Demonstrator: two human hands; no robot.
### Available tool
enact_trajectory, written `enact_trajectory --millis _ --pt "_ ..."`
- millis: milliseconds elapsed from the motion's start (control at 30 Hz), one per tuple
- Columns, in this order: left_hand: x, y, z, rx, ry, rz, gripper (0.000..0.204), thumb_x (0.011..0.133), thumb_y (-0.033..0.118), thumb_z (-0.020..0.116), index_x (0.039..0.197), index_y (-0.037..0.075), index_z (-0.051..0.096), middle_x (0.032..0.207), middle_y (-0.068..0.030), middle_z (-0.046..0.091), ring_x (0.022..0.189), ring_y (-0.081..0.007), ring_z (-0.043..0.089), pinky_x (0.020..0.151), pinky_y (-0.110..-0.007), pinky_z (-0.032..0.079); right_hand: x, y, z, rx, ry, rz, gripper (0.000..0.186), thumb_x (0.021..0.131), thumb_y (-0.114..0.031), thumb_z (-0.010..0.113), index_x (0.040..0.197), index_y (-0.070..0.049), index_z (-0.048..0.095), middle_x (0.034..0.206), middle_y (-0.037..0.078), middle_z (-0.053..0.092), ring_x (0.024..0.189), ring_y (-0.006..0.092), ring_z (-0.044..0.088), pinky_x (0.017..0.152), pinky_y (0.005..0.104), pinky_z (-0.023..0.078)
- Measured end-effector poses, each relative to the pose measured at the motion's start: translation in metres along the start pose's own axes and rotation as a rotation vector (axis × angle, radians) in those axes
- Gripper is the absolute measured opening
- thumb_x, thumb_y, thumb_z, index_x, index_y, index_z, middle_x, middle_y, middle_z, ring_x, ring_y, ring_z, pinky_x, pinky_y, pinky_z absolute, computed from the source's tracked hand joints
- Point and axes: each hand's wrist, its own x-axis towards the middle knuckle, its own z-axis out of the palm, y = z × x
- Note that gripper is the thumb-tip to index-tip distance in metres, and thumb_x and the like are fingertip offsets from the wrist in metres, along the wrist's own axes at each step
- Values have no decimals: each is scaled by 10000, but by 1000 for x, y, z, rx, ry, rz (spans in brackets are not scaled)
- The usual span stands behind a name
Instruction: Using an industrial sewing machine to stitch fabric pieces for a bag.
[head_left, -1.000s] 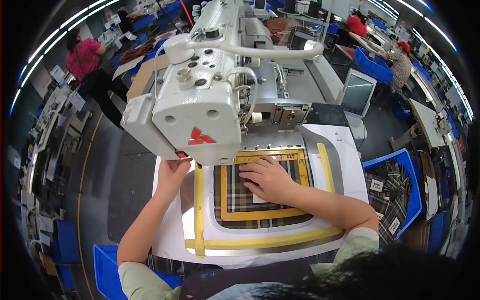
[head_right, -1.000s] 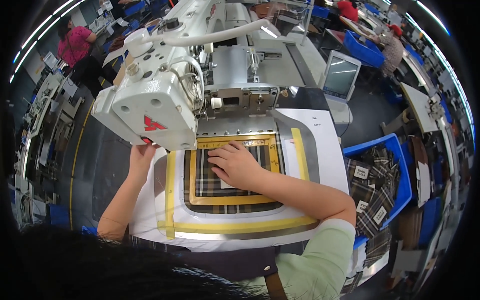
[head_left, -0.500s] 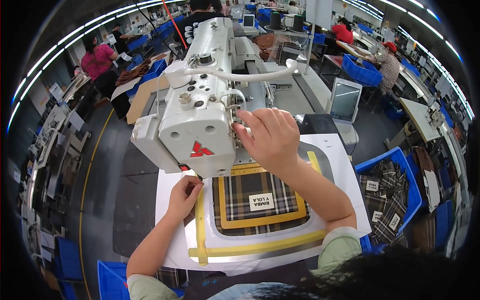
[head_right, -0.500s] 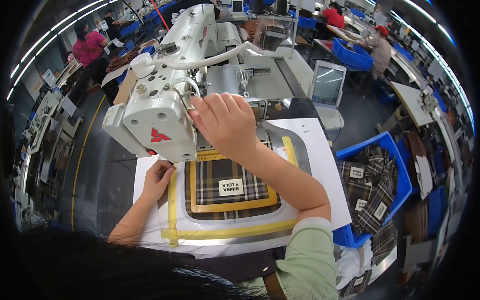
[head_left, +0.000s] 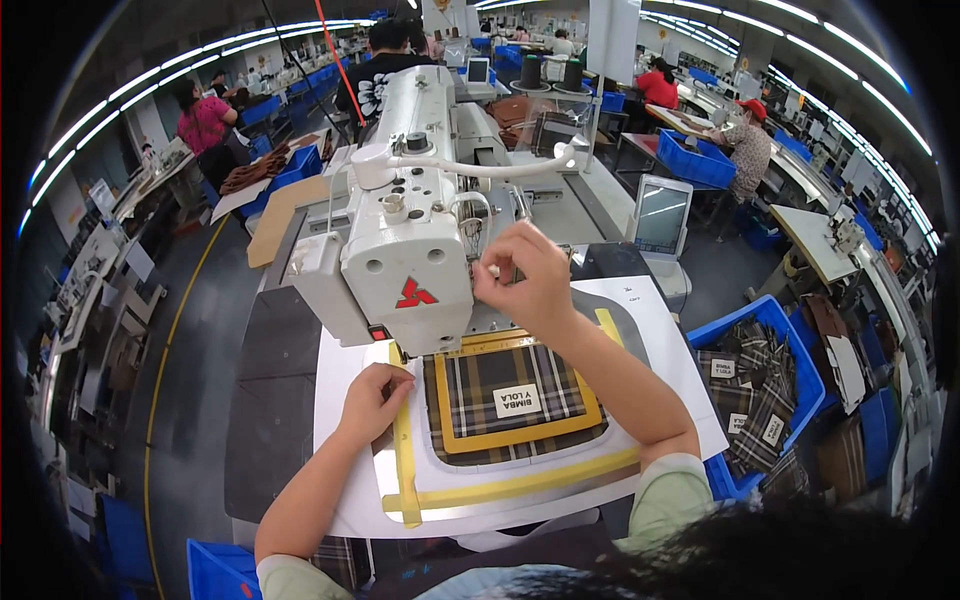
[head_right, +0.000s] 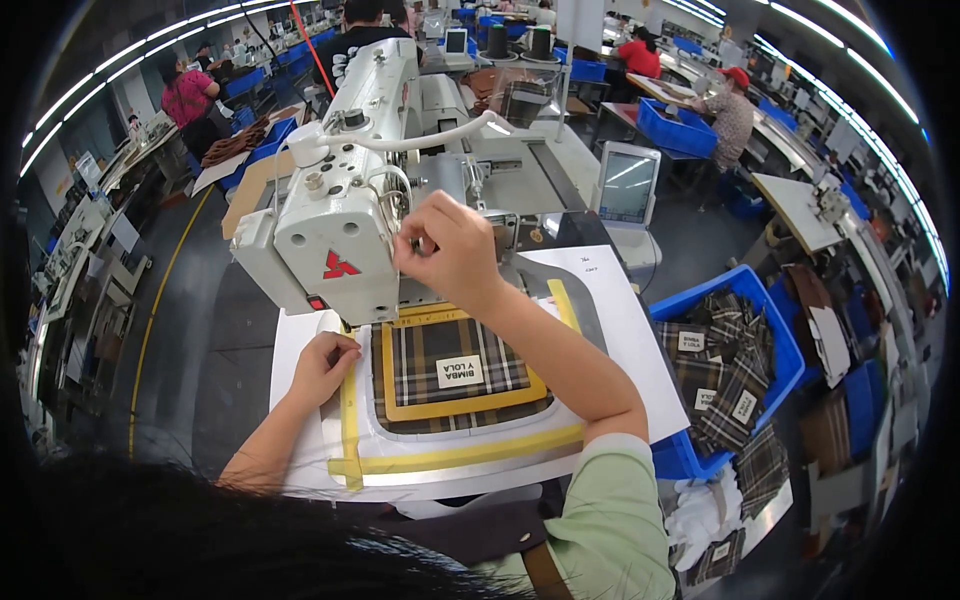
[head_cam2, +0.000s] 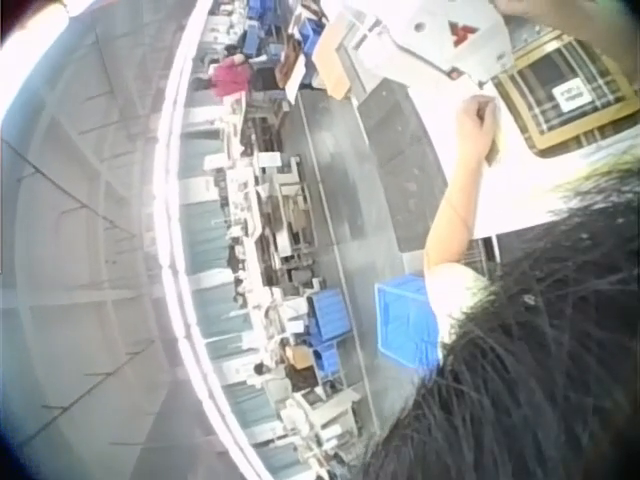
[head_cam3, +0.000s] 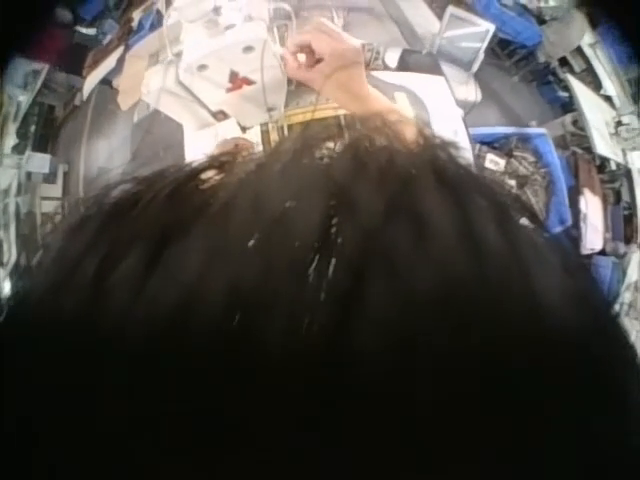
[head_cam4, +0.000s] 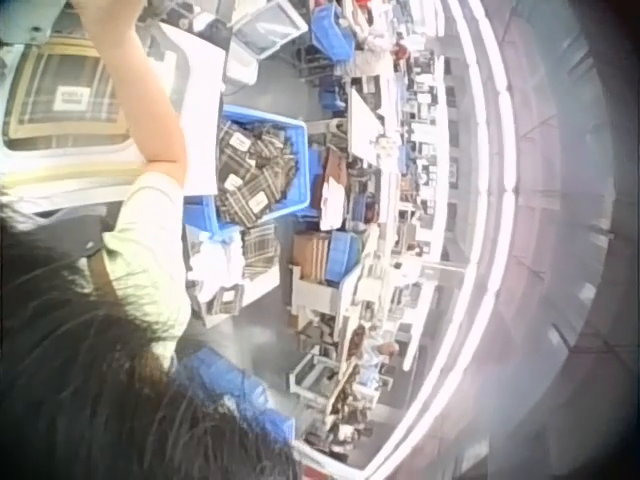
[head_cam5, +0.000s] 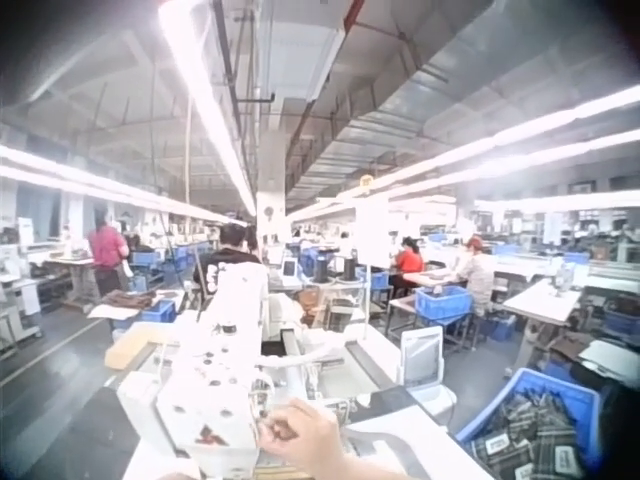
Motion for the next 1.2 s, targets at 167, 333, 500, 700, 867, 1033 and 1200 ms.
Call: enact_trajectory --millis 167,333,500,700,867,1033,1200 --pt "-2 3 -2 46 -36 18 129 816 146 643 885 38 661 764 -105 584 637 -211 553 616 -320 456 -8 -12 -10 -85 41 -56 179 655 -21 730 765 -63 594 740 32 554 510 129 521 481 249 433" --pt "-3 0 -3 98 -35 111 139 820 163 631 888 48 668 784 -114 603 665 -235 579 646 -338 473 2 -14 -3 -604 7 -270 274 682 -185 731 906 -93 604 817 40 537 671 198 581 578 312 463" --pt "-5 6 -4 128 -58 120 147 818 169 625 889 48 669 824 -116 625 723 -252 601 692 -348 483 9 -10 5 -813 23 -306 224 686 -170 679 851 -81 559 835 40 508 694 163 563 547 293 436" --pt "-7 5 -9 183 -87 215 146 812 163 612 887 50 667 844 -105 631 772 -276 608 717 -359 485 11 -7 6 -541 129 -285 143 679 -97 705 747 -90 579 701 29 521 541 187 548 502 302 441" --pt "-7 3 -8 201 -96 260 131 809 160 614 867 52 662 826 -95 630 779 -264 613 711 -356 486 1 -11 -8 -331 138 -211 123 695 -73 690 772 -89 595 665 21 510 514 158 538 466 278 430" --pt "-6 1 -9 233 -102 264 133 810 162 615 872 54 660 822 -95 623 773 -256 607 709 -349 486 14 -21 -12 -563 98 -390 155 720 -126 700 837 -80 610 718 6 529 619 159 567 539 277 457" --pt "-4 2 -8 208 -101 273 136 810 167 618 872 54 661 828 -95 617 789 -256 603 718 -347 484 22 -19 -9 -761 42 -372 123 730 -113 678 820 -83 600 712 16 513 658 173 576 548 291 455"
